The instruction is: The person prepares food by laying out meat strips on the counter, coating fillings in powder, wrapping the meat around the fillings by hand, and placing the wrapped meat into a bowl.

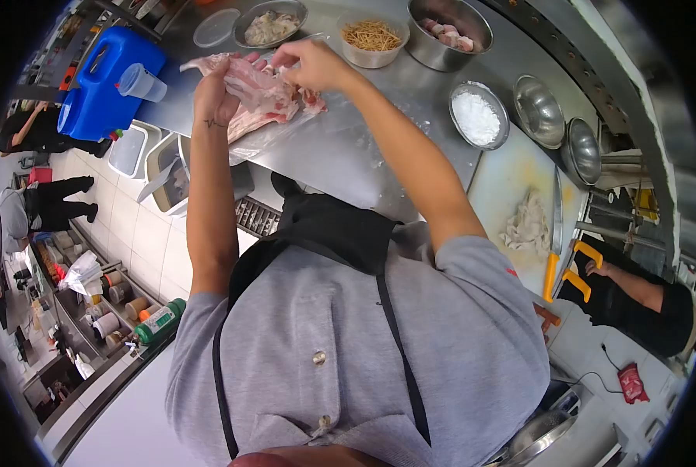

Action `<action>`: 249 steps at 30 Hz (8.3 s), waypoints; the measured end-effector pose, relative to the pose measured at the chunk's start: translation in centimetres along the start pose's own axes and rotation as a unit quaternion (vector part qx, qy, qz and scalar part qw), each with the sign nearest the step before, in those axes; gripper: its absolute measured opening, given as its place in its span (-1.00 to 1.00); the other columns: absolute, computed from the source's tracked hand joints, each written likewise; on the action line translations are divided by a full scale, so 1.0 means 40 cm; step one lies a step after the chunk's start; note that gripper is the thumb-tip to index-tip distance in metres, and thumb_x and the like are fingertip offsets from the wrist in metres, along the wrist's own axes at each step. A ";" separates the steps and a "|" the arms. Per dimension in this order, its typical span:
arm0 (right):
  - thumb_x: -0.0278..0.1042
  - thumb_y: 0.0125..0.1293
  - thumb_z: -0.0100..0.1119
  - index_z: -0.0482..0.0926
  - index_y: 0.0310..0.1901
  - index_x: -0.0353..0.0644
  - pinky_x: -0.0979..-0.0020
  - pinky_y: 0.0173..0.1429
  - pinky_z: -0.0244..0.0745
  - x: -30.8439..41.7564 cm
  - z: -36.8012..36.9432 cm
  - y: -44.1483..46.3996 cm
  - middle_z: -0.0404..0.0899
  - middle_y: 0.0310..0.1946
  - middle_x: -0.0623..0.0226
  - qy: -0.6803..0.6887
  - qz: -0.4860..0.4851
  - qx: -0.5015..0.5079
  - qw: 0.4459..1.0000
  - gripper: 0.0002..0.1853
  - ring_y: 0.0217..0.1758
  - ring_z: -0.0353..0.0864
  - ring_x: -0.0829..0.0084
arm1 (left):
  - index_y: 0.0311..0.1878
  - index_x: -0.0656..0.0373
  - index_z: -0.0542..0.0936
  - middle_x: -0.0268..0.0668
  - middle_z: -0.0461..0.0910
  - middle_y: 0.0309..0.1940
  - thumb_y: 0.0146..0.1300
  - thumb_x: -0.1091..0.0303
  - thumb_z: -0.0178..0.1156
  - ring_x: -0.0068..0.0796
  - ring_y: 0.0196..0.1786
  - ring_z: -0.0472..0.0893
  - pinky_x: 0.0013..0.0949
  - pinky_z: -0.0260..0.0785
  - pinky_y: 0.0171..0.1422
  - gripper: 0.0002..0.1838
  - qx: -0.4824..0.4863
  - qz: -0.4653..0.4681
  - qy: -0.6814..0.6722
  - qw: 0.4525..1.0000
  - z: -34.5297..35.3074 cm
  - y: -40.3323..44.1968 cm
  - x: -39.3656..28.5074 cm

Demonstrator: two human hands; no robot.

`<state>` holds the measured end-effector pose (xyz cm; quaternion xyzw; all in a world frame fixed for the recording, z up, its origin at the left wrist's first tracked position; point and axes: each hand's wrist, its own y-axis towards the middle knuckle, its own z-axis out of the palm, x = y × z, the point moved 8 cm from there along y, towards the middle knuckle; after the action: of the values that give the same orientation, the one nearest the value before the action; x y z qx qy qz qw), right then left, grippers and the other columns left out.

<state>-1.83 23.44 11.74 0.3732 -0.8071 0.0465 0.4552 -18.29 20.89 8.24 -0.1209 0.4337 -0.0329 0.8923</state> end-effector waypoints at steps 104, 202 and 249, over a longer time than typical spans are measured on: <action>-0.38 0.10 0.26 0.70 -0.13 -0.19 0.29 -0.12 0.56 -0.197 0.004 0.006 0.72 -0.34 0.19 -0.028 0.097 -0.085 0.991 -0.73 -0.28 0.70 0.33 | 0.31 0.22 0.29 0.01 0.50 0.12 0.40 0.56 0.10 -0.04 0.21 0.57 0.10 0.46 0.33 -0.56 -0.094 0.198 -0.015 0.976 -0.166 -0.021 -0.133; -0.39 0.38 0.21 0.65 -0.18 -0.33 0.59 -0.43 0.48 -0.082 0.065 -0.047 0.66 -0.41 0.38 0.352 0.169 -0.073 0.918 -0.84 -0.46 0.59 0.64 | 0.13 0.58 0.46 -0.04 0.64 -0.09 0.23 0.65 0.23 -0.40 -0.13 0.69 -0.45 0.56 -0.03 -0.60 -0.076 0.089 0.082 0.990 -0.013 -0.118 0.054; -0.47 0.42 0.08 0.53 0.11 -0.25 0.34 0.06 0.59 -0.162 -0.124 -0.102 0.62 -0.10 0.27 0.540 0.087 -0.314 0.776 -0.74 -0.06 0.65 0.39 | -0.16 0.41 0.65 -0.23 0.64 -0.38 0.28 0.45 0.33 -0.49 -0.48 0.56 -0.41 0.42 -0.39 -0.81 -0.186 0.080 0.167 0.965 -0.247 -0.006 0.049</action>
<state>6.28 26.21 8.57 0.0511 -0.4279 0.0239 0.9021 -24.79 18.47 0.90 -0.2421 0.5834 0.1001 0.7688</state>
